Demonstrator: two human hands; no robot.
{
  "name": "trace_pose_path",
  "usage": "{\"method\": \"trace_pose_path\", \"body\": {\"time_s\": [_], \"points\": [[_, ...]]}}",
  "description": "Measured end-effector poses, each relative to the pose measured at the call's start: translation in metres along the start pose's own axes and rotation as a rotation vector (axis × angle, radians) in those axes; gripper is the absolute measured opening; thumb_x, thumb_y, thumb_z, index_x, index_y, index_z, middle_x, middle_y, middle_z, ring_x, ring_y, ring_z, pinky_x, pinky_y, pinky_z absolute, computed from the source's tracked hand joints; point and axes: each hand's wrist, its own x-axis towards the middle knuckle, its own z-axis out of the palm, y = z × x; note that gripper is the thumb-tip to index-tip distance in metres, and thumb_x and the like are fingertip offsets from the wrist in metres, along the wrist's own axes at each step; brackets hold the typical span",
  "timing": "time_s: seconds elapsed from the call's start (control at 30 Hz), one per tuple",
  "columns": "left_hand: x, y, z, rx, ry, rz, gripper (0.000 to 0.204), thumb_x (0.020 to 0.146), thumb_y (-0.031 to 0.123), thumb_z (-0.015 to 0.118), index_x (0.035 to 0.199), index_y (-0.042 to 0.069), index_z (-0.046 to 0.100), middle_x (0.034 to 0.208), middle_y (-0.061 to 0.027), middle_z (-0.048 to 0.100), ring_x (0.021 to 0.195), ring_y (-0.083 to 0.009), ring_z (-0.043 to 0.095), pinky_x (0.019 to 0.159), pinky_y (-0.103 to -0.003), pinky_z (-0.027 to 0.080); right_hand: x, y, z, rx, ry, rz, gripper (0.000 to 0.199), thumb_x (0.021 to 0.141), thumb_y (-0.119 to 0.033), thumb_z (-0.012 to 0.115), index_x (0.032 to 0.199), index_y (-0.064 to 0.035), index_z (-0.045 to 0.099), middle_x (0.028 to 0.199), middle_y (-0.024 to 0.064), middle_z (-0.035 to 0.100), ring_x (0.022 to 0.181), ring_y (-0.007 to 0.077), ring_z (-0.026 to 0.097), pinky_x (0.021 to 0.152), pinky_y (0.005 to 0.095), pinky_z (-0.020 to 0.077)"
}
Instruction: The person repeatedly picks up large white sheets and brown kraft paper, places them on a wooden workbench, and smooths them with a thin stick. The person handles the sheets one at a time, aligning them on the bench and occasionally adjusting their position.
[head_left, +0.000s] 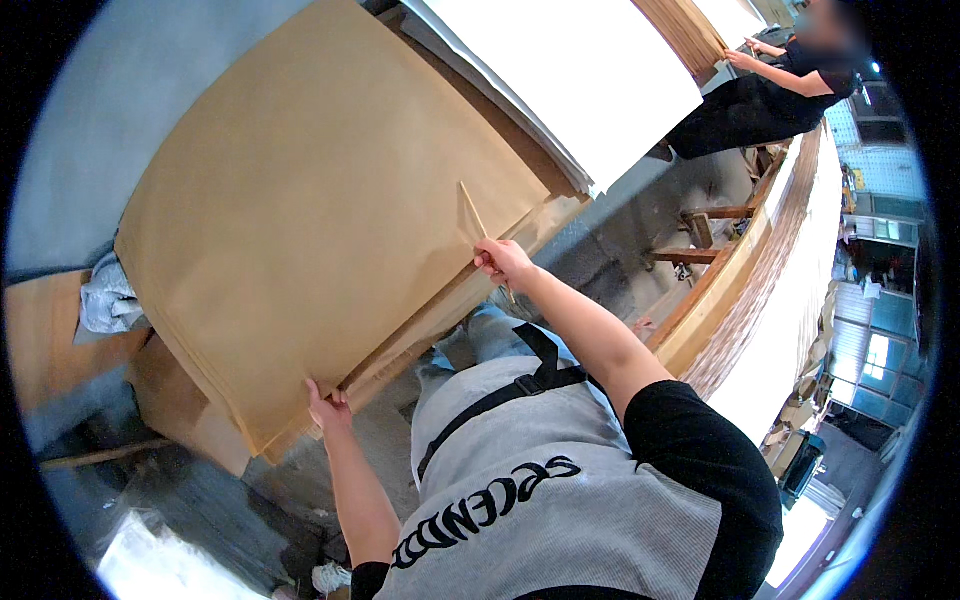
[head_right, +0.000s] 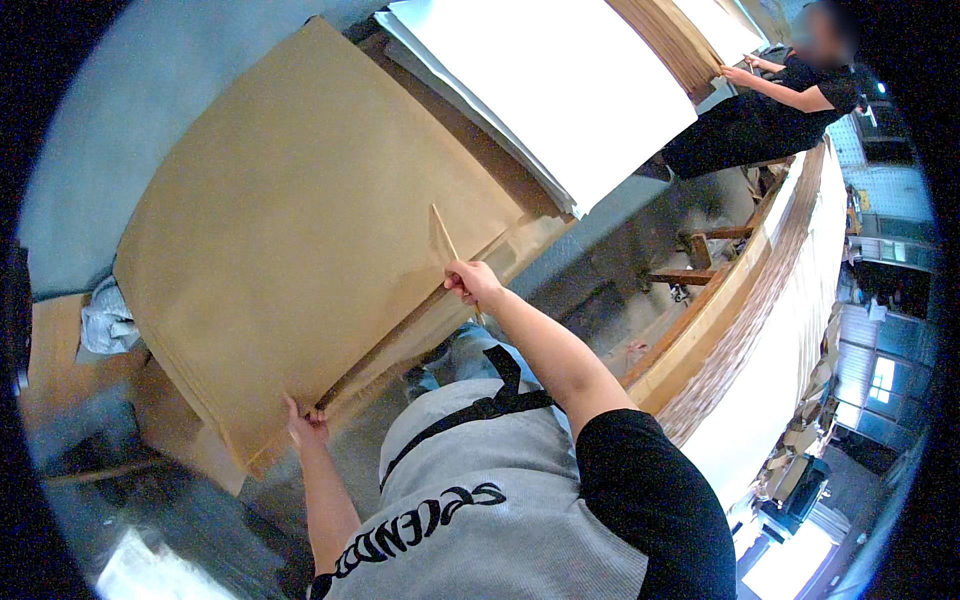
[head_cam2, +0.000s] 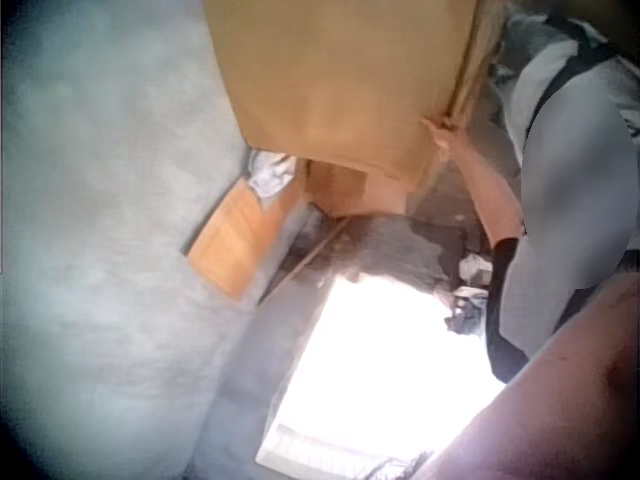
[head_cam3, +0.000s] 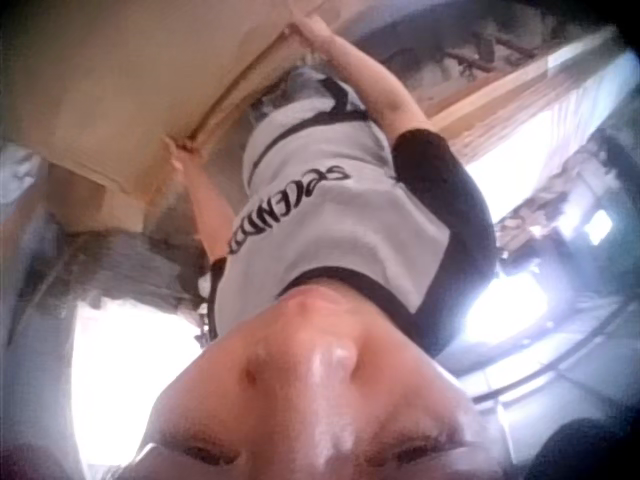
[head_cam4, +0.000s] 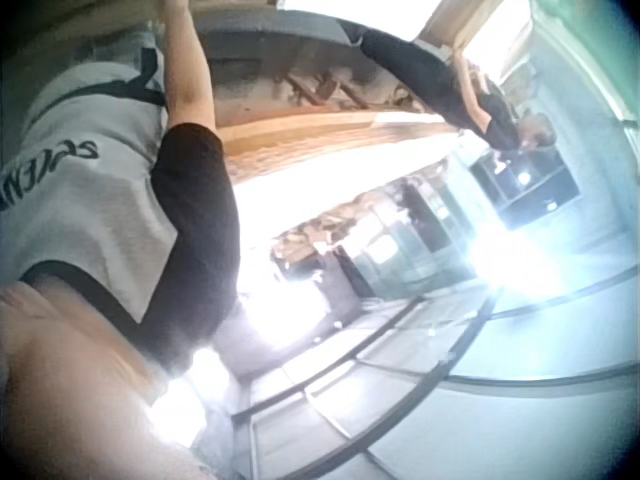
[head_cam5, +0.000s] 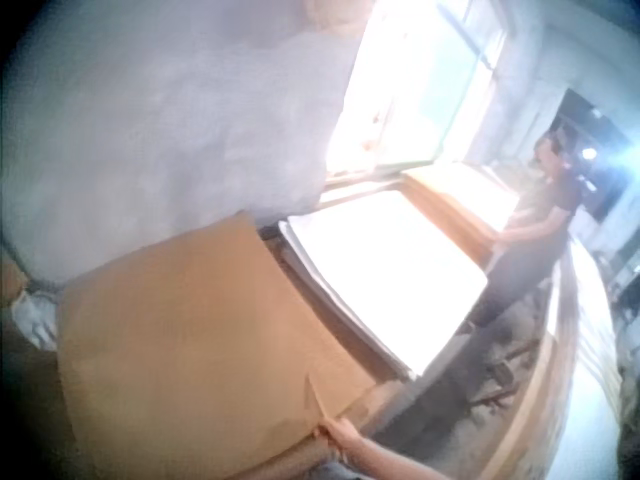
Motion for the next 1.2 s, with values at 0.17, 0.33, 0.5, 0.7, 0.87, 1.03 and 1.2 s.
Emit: {"method": "trace_pose_path", "body": {"time_s": [0.17,0.33,0.5,0.7,0.87,1.03,1.2], "points": [[-0.02,-0.006,-0.001,0.001,-0.013,0.053,0.028,0.081,0.035,0.056,0.092,0.01,0.049,0.063,-0.0009,0.043,0.044,-0.0104,0.03,0.039,-0.023,0.028,-0.009,0.002,-0.002,0.008,-0.036,-0.038,0.027,0.079,-0.03,0.056,0.065,-0.007,0.055,0.055,-0.0001,0.049,0.04,0.0055,0.036,0.033,0.019,0.0208],[0.009,0.003,-0.019,-0.031,-0.097,0.011,0.027,0.082,0.035,0.055,0.088,0.01,0.047,0.062,0.0002,0.041,0.044,-0.0102,0.03,0.039,-0.023,0.029,0.009,0.0,0.001,-0.105,-0.041,-0.066,0.026,0.079,-0.029,0.056,0.066,-0.0063,0.06,0.055,-0.0016,0.053,0.044,0.0058,0.043,0.036,0.0209,0.0272],[0.011,0.006,-0.021,0.126,0.177,0.014,0.026,0.083,0.035,0.052,0.087,0.01,0.047,0.061,0.0002,0.041,0.044,-0.0107,0.031,0.039,-0.023,0.031,-0.013,-0.011,0.001,-0.337,-0.122,-0.17,0.027,0.077,-0.029,0.057,0.065,-0.0048,0.062,0.06,0.0012,0.059,0.048,0.0065,0.049,0.042,0.0217,0.0352],[0.014,-0.006,-0.069,0.163,0.052,0.003,0.026,0.085,0.035,0.048,0.091,0.01,0.049,0.064,-0.0004,0.043,0.043,-0.0109,0.033,0.039,-0.023,0.031,-0.042,-0.037,-0.097,-0.514,0.06,-0.15,0.026,0.074,-0.031,0.064,0.071,-0.0051,0.061,0.064,0.0011,0.059,0.046,0.006,0.045,0.041,0.0204,0.0362],[-0.01,-0.007,-0.043,0.143,0.101,-0.049,0.028,0.086,0.035,0.048,0.094,0.009,0.05,0.065,-0.0002,0.045,0.043,-0.011,0.034,0.039,-0.024,0.031,0.009,-0.056,-0.225,-0.238,0.653,-0.39,0.023,0.073,-0.027,0.065,0.078,-0.0046,0.063,0.068,0.003,0.06,0.05,0.0081,0.051,0.046,0.0229,0.0414],[-0.026,-0.007,-0.033,0.224,0.154,-0.022,0.026,0.085,0.035,0.048,0.093,0.01,0.05,0.068,0.0005,0.048,0.042,-0.0108,0.037,0.04,-0.023,0.032,0.025,-0.081,-0.257,-0.991,0.833,-0.43,0.026,0.068,-0.025,0.068,0.086,-0.0074,0.062,0.083,0.0099,0.059,0.074,0.0228,0.058,0.066,0.033,0.0454],[-0.02,-0.005,-0.054,0.217,0.197,0.0,0.022,0.085,0.034,0.048,0.09,0.013,0.048,0.062,0.0007,0.047,0.041,-0.012,0.038,0.04,-0.025,0.033,0.036,-0.095,-0.267,-1.209,0.715,-0.276,0.021,0.069,-0.026,0.061,0.078,-0.0066,0.064,0.081,0.0163,0.058,0.079,0.0296,0.057,0.07,0.0382,0.0444]]}}
